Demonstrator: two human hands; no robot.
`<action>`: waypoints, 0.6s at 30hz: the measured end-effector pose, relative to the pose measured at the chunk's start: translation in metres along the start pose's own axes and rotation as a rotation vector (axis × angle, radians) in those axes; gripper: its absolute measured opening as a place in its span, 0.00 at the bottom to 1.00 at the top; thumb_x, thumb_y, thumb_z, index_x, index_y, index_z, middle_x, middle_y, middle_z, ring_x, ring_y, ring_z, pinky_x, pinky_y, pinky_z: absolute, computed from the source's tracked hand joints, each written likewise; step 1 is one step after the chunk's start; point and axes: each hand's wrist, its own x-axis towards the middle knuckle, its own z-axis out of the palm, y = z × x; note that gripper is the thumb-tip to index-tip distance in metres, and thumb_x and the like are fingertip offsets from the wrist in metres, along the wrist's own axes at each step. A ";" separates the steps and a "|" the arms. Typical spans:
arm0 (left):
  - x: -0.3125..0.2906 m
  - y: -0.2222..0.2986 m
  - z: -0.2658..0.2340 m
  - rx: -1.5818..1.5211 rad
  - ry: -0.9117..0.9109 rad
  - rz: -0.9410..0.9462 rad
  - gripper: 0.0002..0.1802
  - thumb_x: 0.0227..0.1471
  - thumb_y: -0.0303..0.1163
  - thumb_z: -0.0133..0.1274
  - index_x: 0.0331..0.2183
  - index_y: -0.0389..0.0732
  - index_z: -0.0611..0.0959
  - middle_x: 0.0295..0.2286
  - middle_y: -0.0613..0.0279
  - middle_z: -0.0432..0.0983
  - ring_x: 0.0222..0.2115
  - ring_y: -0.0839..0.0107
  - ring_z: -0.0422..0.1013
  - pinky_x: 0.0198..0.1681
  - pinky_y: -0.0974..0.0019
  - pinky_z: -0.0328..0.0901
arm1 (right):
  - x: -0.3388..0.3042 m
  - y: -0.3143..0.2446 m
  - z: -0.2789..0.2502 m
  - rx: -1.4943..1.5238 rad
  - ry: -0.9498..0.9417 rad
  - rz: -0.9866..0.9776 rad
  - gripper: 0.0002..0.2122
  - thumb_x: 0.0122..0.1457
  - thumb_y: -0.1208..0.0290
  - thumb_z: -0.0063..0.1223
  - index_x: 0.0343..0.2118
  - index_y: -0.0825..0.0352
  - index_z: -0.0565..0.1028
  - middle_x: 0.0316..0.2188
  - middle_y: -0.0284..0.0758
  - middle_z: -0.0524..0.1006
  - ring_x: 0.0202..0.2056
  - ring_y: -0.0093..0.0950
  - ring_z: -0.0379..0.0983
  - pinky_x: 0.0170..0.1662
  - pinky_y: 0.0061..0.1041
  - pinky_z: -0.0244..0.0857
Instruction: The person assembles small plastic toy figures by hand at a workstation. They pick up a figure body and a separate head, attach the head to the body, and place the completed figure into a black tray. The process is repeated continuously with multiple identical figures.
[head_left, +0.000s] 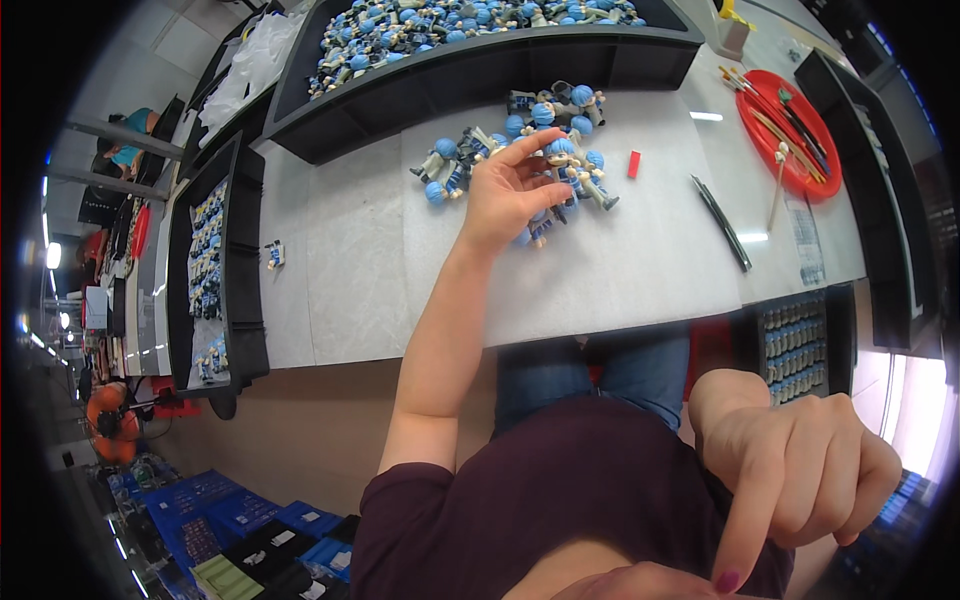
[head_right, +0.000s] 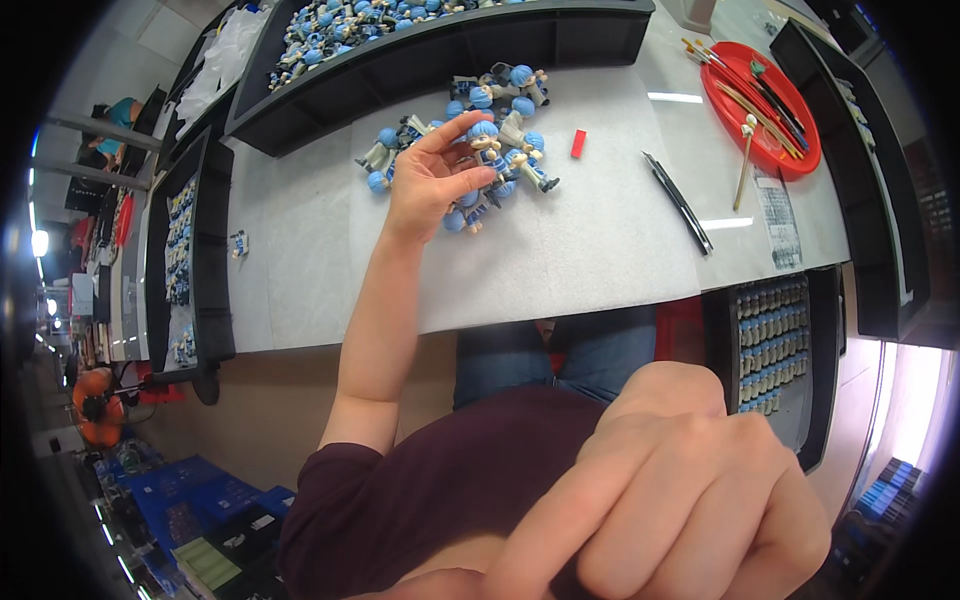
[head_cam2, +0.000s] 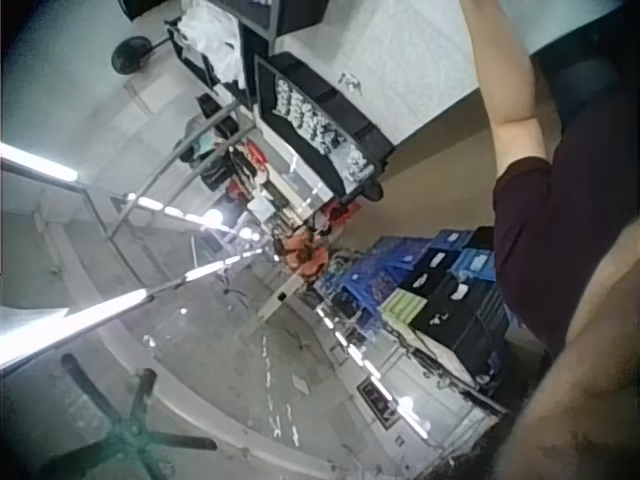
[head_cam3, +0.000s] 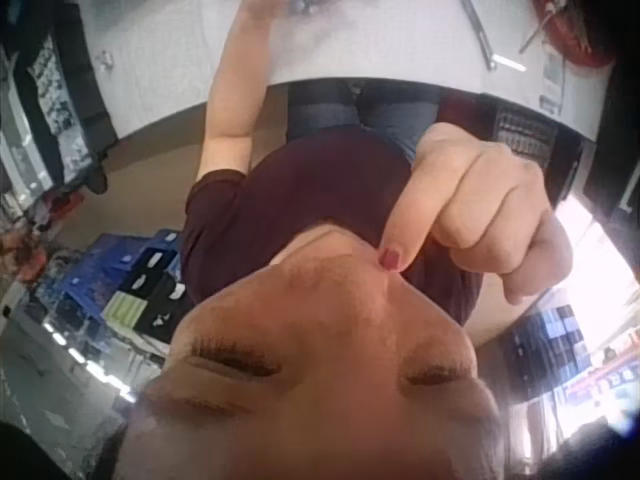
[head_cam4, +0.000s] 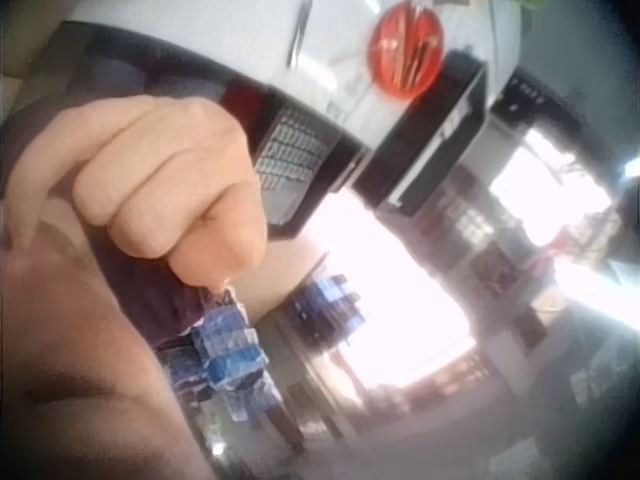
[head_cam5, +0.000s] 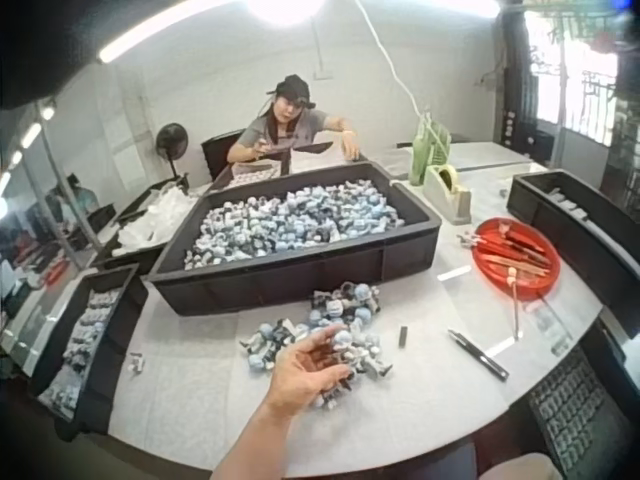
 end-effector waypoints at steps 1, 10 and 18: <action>0.001 -0.001 0.000 -0.003 0.004 0.004 0.29 0.33 0.13 0.57 0.44 0.34 0.73 0.35 0.60 0.73 0.36 0.74 0.69 0.40 0.72 0.67 | 0.004 0.006 0.004 -0.047 0.007 -0.008 0.06 0.51 0.73 0.41 0.19 0.65 0.63 0.07 0.31 0.61 0.08 0.21 0.55 0.26 0.35 0.71; 0.002 -0.002 0.000 -0.016 -0.005 0.009 0.30 0.34 0.12 0.56 0.45 0.32 0.71 0.41 0.55 0.70 0.37 0.72 0.69 0.40 0.70 0.68 | 0.002 0.015 0.004 -0.063 0.044 -0.084 0.08 0.51 0.72 0.38 0.16 0.62 0.61 0.07 0.28 0.59 0.07 0.19 0.51 0.29 0.37 0.71; 0.001 0.000 0.000 -0.027 -0.011 0.003 0.31 0.35 0.12 0.55 0.46 0.32 0.70 0.42 0.54 0.69 0.39 0.73 0.68 0.42 0.71 0.66 | 0.001 0.008 -0.008 -0.100 0.006 -0.097 0.09 0.50 0.73 0.38 0.14 0.60 0.59 0.07 0.29 0.58 0.07 0.21 0.51 0.31 0.37 0.71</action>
